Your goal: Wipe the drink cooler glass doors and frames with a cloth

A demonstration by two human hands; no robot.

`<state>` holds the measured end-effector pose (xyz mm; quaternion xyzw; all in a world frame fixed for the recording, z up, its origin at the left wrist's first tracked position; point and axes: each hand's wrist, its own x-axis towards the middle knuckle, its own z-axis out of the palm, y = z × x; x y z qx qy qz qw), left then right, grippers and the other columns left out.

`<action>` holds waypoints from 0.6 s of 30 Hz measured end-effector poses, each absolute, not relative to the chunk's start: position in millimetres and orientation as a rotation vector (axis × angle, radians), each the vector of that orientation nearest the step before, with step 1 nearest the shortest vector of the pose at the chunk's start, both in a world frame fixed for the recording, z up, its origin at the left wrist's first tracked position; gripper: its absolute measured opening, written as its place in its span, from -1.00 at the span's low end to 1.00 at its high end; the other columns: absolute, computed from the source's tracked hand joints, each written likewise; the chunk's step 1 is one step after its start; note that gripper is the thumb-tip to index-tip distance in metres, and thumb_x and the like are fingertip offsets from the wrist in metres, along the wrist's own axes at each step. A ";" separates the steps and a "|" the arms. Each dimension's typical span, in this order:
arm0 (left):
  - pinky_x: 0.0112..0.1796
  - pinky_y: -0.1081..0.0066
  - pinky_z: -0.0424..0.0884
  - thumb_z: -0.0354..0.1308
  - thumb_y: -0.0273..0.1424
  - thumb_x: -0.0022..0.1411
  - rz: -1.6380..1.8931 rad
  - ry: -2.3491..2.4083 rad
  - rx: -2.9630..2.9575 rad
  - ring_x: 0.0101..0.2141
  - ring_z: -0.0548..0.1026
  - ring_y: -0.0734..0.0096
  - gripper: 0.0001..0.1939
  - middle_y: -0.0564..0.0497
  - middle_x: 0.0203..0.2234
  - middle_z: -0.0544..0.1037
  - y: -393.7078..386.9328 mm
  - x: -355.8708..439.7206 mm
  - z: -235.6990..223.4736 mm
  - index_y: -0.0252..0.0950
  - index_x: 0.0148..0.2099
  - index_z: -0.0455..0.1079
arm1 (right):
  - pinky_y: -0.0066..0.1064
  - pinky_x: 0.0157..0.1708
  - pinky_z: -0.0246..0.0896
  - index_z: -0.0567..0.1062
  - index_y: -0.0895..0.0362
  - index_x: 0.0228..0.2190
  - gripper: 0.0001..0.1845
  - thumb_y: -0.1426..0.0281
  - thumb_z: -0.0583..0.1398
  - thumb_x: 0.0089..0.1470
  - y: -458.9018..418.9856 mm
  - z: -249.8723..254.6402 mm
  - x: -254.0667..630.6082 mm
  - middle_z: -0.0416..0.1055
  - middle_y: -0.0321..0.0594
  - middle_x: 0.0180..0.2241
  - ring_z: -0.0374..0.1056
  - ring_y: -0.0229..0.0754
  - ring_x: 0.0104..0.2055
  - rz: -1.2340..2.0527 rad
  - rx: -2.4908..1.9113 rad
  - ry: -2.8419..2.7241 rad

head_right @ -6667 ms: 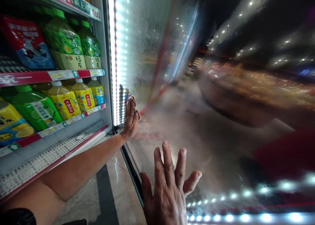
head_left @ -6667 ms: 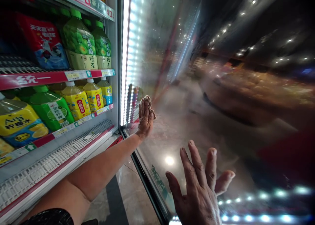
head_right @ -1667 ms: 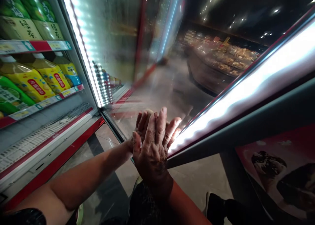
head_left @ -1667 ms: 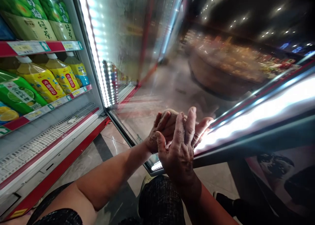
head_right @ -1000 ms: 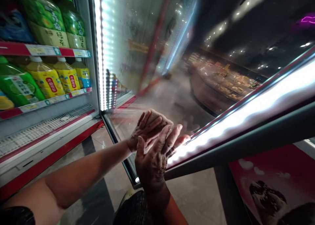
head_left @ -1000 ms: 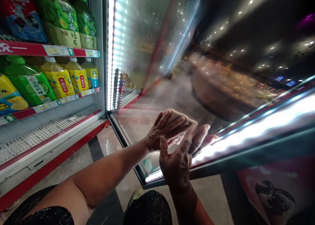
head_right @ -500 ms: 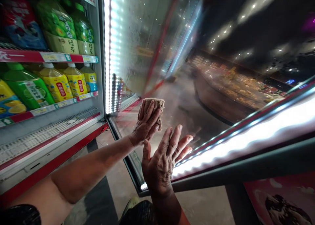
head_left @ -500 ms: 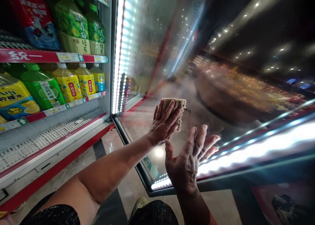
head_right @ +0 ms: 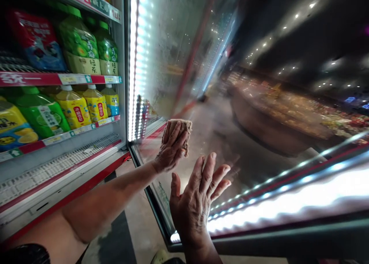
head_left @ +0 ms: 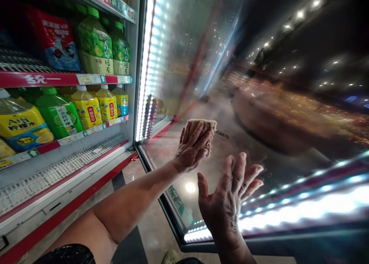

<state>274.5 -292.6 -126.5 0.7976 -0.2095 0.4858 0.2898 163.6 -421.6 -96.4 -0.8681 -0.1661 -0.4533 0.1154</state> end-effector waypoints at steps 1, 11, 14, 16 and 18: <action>0.37 -0.12 -0.22 -0.14 -0.18 0.42 1.303 -0.532 2.104 0.43 -0.43 0.06 -0.36 0.01 0.47 -0.20 -287.9 278.5 -124.1 -0.07 0.48 -0.11 | 0.53 0.25 -0.42 -0.15 0.29 0.40 -0.12 0.09 0.06 0.29 -419.8 -96.7 165.0 -0.26 0.28 0.43 -0.59 0.28 0.47 -1.329 -2.537 -0.488; 0.38 -0.08 -0.27 -0.24 -0.18 0.45 1.294 -0.542 2.070 0.43 -0.46 0.16 -0.36 -0.04 0.47 -0.23 -248.5 305.7 -115.4 -0.16 0.49 -0.17 | 0.51 0.26 -0.34 -0.19 0.22 0.41 -0.12 0.16 0.10 0.29 -401.5 -101.2 176.4 -0.20 0.19 0.43 -0.50 0.28 0.47 -1.348 -2.519 -0.543; 0.38 -0.07 -0.28 -0.28 -0.20 0.46 1.331 -0.449 2.000 0.44 -0.36 0.21 -0.37 -0.02 0.48 -0.25 -236.0 320.1 -112.4 -0.12 0.50 -0.27 | 0.52 0.25 -0.33 -0.21 0.19 0.41 -0.14 0.15 0.07 0.30 -397.1 -104.6 177.9 -0.21 0.17 0.44 -0.51 0.27 0.48 -1.325 -2.520 -0.549; 0.37 -0.10 -0.30 -0.30 -0.20 0.47 1.336 -0.445 1.976 0.44 -0.33 0.20 -0.37 -0.02 0.48 -0.26 -233.1 323.3 -113.2 -0.10 0.50 -0.32 | 0.52 0.25 -0.34 -0.20 0.19 0.41 -0.15 0.15 0.06 0.31 -394.0 -106.9 179.7 -0.21 0.16 0.44 -0.51 0.26 0.48 -1.313 -2.516 -0.552; 0.37 -0.12 -0.31 -0.30 -0.19 0.47 1.337 -0.488 1.977 0.44 -0.36 0.18 -0.36 -0.01 0.48 -0.29 -230.8 324.3 -115.0 -0.09 0.50 -0.35 | 0.52 0.25 -0.36 -0.19 0.20 0.41 -0.15 0.15 0.07 0.31 -391.1 -108.6 182.1 -0.20 0.17 0.43 -0.51 0.26 0.48 -1.323 -2.510 -0.554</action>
